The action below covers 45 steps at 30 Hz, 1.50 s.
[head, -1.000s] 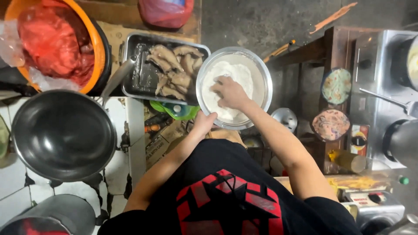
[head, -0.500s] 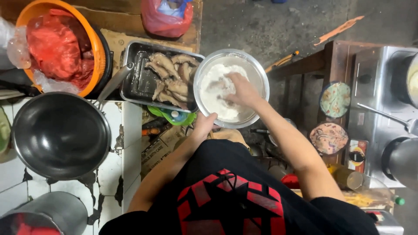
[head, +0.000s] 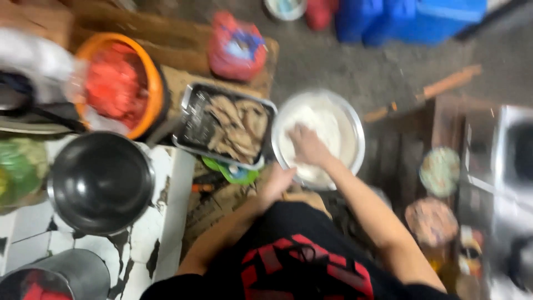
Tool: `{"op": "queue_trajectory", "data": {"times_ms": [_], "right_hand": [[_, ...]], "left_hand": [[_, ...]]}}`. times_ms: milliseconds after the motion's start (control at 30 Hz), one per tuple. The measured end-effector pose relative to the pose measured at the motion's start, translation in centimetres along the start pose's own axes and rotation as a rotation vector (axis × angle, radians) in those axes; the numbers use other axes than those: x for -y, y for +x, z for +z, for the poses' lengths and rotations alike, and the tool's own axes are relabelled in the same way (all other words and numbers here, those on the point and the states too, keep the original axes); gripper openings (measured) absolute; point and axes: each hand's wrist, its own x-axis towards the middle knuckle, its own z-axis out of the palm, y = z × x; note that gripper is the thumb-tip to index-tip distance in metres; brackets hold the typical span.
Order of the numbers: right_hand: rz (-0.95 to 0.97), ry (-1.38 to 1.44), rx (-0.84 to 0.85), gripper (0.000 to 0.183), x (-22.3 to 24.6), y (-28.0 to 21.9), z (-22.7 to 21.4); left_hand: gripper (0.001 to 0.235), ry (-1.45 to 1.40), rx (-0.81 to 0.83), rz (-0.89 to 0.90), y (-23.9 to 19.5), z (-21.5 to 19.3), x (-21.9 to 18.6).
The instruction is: Breading pieces of meat in a bowl of flour and placing them into a frying pan with hot oil.
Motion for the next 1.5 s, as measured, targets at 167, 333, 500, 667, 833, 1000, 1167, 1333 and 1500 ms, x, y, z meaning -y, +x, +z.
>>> {"op": "queue_trajectory", "data": {"times_ms": [167,333,500,667,833,1000,1167,1333,1500], "right_hand": [[-0.092,-0.180,0.213,0.054,-1.6,-0.5,0.7],[0.036,-0.127,0.141,0.067,-4.5,0.3,-0.1],[-0.017,-0.201,0.053,0.048,-5.8,1.7,-1.6],[0.177,-0.197,0.136,0.054,-9.5,0.8,-0.9],[0.174,0.035,0.145,0.080,-8.7,-2.1,-0.1],[0.215,0.185,0.057,0.088,-7.0,-3.5,-1.0],[0.450,0.127,0.056,0.066,-9.3,-4.0,1.2],[0.473,0.231,-0.085,0.075,-6.9,-4.7,-3.2],[0.263,0.186,-0.042,0.091,-7.7,-5.3,-0.8]], "left_hand": [[0.072,-0.861,0.100,0.039,0.2,2.7,-0.7],[0.072,-0.846,0.065,0.038,4.4,5.3,2.0],[0.074,-0.836,0.042,0.057,5.4,5.9,2.2],[0.076,-0.843,0.058,0.069,7.3,6.6,2.6],[0.075,-0.838,0.051,0.048,6.8,6.5,1.2],[0.073,-0.832,0.061,0.025,6.6,6.4,0.0],[0.076,-0.799,0.050,0.029,7.6,7.6,-1.6],[0.072,-0.689,0.138,0.055,6.4,8.5,-2.7],[0.073,-0.622,0.187,0.091,5.1,9.7,-3.7]]}}
